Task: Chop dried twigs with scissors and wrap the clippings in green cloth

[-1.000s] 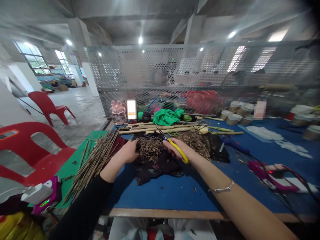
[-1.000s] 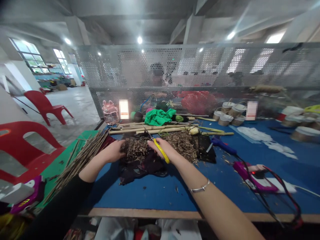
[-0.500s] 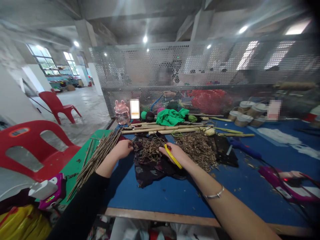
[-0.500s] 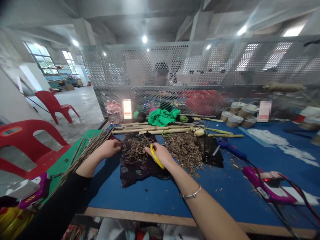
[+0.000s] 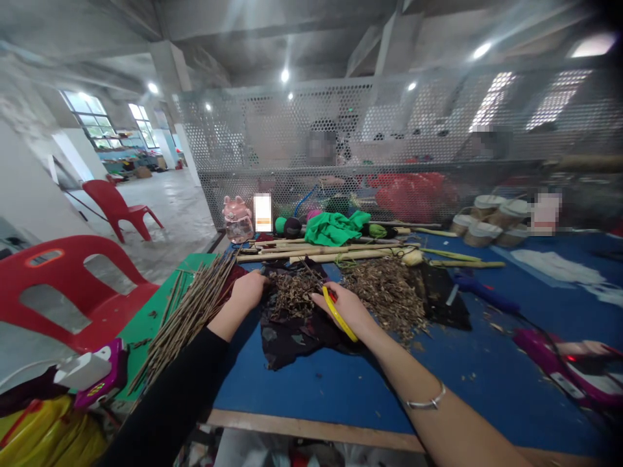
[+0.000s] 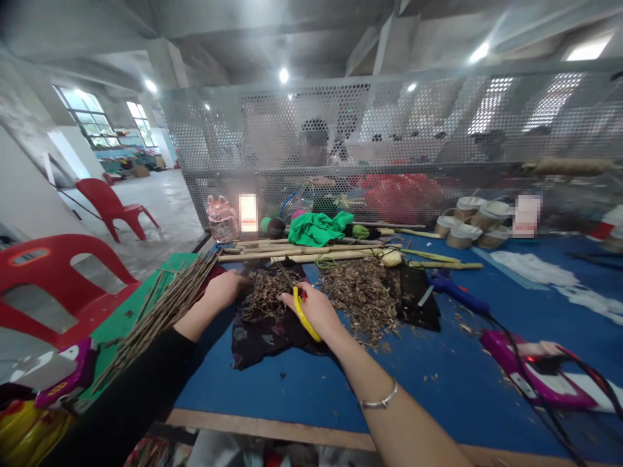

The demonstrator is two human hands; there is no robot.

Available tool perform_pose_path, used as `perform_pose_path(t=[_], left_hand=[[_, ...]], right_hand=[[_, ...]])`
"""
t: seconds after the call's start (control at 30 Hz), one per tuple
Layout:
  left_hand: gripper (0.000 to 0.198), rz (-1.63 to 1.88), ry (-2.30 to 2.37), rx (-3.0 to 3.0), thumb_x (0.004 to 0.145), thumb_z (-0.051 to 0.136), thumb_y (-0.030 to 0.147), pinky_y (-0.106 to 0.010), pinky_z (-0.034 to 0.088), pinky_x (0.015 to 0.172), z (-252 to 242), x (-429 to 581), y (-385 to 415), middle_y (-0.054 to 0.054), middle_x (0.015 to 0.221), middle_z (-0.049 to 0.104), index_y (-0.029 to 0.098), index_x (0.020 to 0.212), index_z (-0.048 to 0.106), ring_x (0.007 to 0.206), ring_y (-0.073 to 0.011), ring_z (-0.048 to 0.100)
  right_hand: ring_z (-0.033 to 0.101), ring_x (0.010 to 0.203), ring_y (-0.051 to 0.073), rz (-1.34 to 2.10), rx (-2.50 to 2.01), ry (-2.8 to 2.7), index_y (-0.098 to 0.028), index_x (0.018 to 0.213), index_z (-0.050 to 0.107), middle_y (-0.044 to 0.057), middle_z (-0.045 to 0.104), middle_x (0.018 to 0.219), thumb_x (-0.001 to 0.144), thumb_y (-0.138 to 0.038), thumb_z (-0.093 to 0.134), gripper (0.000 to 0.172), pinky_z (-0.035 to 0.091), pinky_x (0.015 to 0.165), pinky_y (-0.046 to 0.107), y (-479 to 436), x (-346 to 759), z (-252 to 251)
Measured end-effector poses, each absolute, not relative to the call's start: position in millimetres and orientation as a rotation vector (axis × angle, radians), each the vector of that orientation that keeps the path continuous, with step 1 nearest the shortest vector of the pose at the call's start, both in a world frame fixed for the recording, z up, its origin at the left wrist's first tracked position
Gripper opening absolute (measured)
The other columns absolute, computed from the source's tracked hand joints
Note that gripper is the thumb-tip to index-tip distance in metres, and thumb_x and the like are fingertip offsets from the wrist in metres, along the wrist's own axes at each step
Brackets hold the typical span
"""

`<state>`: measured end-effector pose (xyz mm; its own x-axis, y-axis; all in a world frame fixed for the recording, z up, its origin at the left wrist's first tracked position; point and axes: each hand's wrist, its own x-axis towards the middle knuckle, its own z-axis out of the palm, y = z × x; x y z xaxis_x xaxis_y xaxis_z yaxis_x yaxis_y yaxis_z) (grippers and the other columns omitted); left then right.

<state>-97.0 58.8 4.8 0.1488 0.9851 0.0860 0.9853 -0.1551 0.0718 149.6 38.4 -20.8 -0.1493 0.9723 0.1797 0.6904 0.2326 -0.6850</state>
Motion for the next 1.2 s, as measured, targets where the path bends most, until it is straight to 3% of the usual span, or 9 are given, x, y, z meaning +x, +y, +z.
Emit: perform_pose_path(t=[0.07, 0.2, 0.37, 0.47, 0.57, 0.8, 0.93, 1.03, 1.2], left_hand=[[0.026, -0.254, -2.079, -2.337, 0.082, 0.041, 0.026, -0.026, 0.043, 0.070, 6, -99, 59, -0.008, 0.092, 0.060, 0.022, 0.080, 0.068, 0.083, -0.0192, 0.060], [0.026, -0.634, -2.171, -2.122, 0.083, 0.040, 0.024, -0.026, 0.042, 0.077, 14, -100, 58, -0.008, 0.094, 0.063, 0.018, 0.089, 0.064, 0.086, -0.0185, 0.059], [0.027, -0.833, -2.132, -2.308, 0.083, 0.040, 0.028, -0.026, 0.042, 0.077, 23, -74, 42, -0.008, 0.087, 0.067, 0.016, 0.084, 0.065, 0.083, -0.0188, 0.060], [0.038, -0.787, -2.127, -2.489, 0.083, 0.040, 0.044, -0.028, 0.043, 0.075, 19, -45, 27, -0.011, 0.090, 0.066, 0.015, 0.090, 0.063, 0.086, -0.0214, 0.060], [0.059, -0.737, -2.087, -2.517, 0.068, 0.055, 0.058, -0.032, 0.043, 0.078, 10, -21, 16, -0.016, 0.100, 0.062, 0.011, 0.105, 0.055, 0.093, -0.0259, 0.058], [0.040, -0.632, -1.917, -2.588, 0.076, 0.047, 0.017, -0.027, 0.038, 0.092, 2, -22, 23, -0.011, 0.112, 0.055, 0.015, 0.116, 0.050, 0.103, -0.0188, 0.052], [0.064, -0.770, -1.961, -2.510, 0.073, 0.054, 0.041, -0.032, 0.034, 0.096, 6, -33, 17, -0.014, 0.124, 0.044, 0.014, 0.128, 0.038, 0.114, -0.0257, 0.043], [0.080, -0.806, -2.127, -2.348, 0.069, 0.053, 0.057, -0.037, 0.035, 0.093, 6, -32, 10, -0.018, 0.119, 0.046, 0.010, 0.130, 0.033, 0.112, -0.0303, 0.043], [0.041, -0.655, -2.195, -2.412, 0.074, 0.054, 0.036, -0.032, 0.040, 0.084, -1, -28, 14, -0.014, 0.101, 0.055, 0.011, 0.106, 0.053, 0.097, -0.0248, 0.054]], right_hand=[[0.056, 0.059, 0.015, 0.611, -1.512, -1.903, -0.020, 0.098, 0.056, 0.003, 0.063, 0.073, 0.073, -0.059, 0.049, 0.047, 0.038, 0.053, 0.022, 39, 150, -22], [0.056, 0.058, 0.015, 0.590, -1.500, -1.895, -0.020, 0.093, 0.057, 0.003, 0.063, 0.070, 0.074, -0.058, 0.049, 0.043, 0.038, 0.052, 0.022, 40, 149, -22], [0.059, 0.070, 0.017, 0.549, -1.516, -1.888, -0.020, 0.094, 0.058, 0.004, 0.064, 0.079, 0.073, -0.057, 0.050, 0.043, 0.041, 0.061, 0.024, 40, 149, -18], [0.059, 0.072, 0.018, 0.591, -1.544, -1.883, -0.019, 0.094, 0.058, 0.005, 0.065, 0.082, 0.073, -0.056, 0.051, 0.043, 0.041, 0.063, 0.025, 38, 149, -14], [0.058, 0.074, 0.018, 0.621, -1.532, -1.878, -0.019, 0.094, 0.058, 0.006, 0.064, 0.085, 0.074, -0.055, 0.051, 0.042, 0.041, 0.065, 0.025, 38, 148, -15], [0.053, 0.063, 0.013, 0.833, -1.504, -1.874, -0.018, 0.089, 0.053, 0.001, 0.058, 0.073, 0.072, -0.060, 0.050, 0.046, 0.042, 0.057, 0.022, 34, 148, 4], [0.042, 0.044, 0.007, 1.240, -1.558, -1.873, -0.018, 0.084, 0.049, -0.003, 0.048, 0.059, 0.076, -0.069, 0.033, 0.054, 0.034, 0.039, 0.017, 16, 163, 43], [0.040, 0.040, 0.006, 1.454, -1.642, -1.891, -0.019, 0.088, 0.048, -0.003, 0.049, 0.059, 0.072, -0.075, 0.032, 0.060, 0.033, 0.035, 0.016, 1, 179, 63], [0.049, 0.042, 0.010, 1.756, -1.827, -1.781, -0.020, 0.090, 0.047, 0.001, 0.056, 0.060, 0.068, -0.078, 0.030, 0.064, 0.041, 0.036, 0.020, -13, 193, 65]])
